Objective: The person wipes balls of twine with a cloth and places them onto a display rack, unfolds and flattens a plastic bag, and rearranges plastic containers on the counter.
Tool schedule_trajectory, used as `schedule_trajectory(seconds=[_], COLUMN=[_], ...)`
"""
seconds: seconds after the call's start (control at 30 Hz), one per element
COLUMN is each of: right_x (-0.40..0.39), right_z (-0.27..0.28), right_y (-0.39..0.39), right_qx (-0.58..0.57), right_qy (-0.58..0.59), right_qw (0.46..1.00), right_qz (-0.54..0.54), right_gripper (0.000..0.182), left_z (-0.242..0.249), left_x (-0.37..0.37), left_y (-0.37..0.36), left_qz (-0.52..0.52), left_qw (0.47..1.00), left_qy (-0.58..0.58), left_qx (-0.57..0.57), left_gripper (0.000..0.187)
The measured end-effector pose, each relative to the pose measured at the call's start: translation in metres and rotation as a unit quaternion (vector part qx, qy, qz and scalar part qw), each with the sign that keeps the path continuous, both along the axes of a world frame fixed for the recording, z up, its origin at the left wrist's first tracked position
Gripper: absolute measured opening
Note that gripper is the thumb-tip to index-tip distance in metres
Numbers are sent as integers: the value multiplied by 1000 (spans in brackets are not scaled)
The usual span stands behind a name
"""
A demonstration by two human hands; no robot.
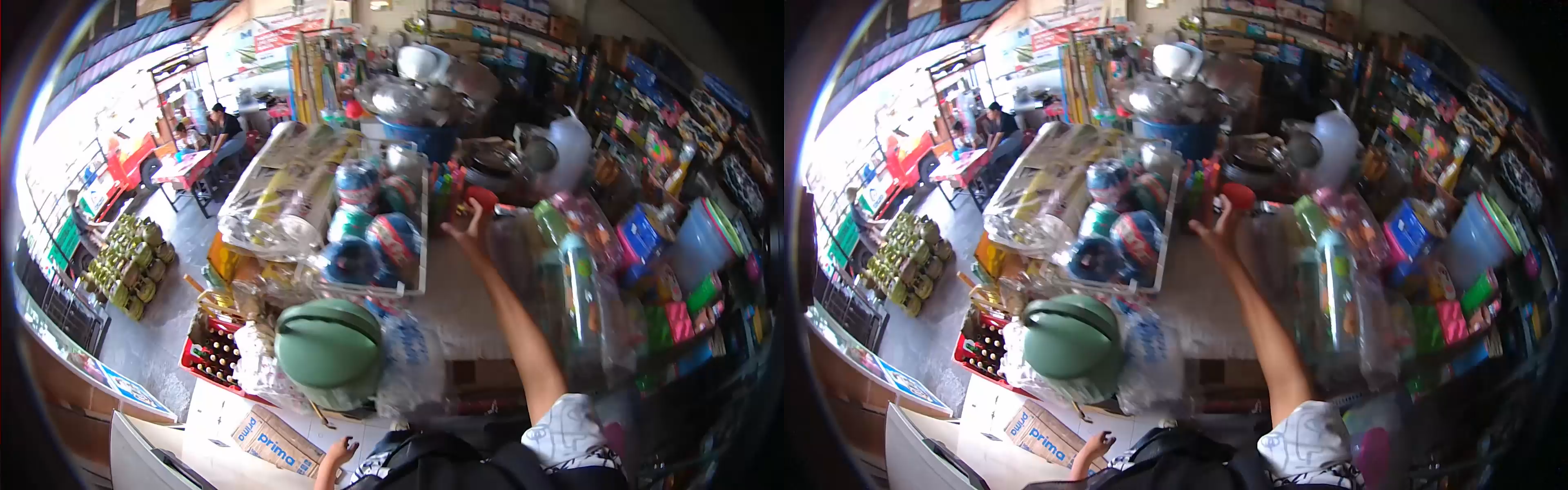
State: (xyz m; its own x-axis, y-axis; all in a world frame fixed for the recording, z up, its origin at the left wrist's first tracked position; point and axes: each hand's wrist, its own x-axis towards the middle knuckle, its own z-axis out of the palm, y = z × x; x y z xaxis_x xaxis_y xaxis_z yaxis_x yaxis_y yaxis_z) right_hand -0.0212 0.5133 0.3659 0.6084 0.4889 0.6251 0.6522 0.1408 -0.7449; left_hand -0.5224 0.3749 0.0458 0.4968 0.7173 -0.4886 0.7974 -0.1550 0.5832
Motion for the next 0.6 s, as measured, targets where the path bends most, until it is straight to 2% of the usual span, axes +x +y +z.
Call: schedule_trajectory(seconds=[0.03,0.1,0.13,0.17,0.2,0.3,0.4,0.47,0.53,0.6], right_x=[3,2,17,39,40,38,28,16,11,7], right_z=[9,18,9,-13,-21,-32,-23,-11,-6,-2], right_y=[19,37,52,71,82,91,89,82,75,68], right_qx=[-10,51,49,64,77,102,79,83,4,49], right_qy=[53,113,112,51,-9,-62,-30,-6,-4,25], right_qw=[998,990,990,995,996,993,996,997,994,993], right_qz=[12,62,74,64,52,22,4,-4,-111,-106], right_gripper=[73,75,75,77,78,81,83,83,85,87], left_z=[9,31,34,34,32,26,11,25,26,34], left_x=[-9,-27,-37,-47,-55,-74,-80,-70,-64,-59], left_y=[0,-1,-2,-4,-6,-14,-13,-7,1,15], left_qz=[38,103,120,135,142,154,162,159,151,136], left_qw=[999,993,989,984,983,975,975,978,983,988], left_qy=[2,1,32,64,66,101,69,64,44,32], left_qx=[-16,-61,-76,-94,-100,-122,-134,-121,-94,-73], left_gripper=[50,51,51,50,50,51,51,50,48,47])
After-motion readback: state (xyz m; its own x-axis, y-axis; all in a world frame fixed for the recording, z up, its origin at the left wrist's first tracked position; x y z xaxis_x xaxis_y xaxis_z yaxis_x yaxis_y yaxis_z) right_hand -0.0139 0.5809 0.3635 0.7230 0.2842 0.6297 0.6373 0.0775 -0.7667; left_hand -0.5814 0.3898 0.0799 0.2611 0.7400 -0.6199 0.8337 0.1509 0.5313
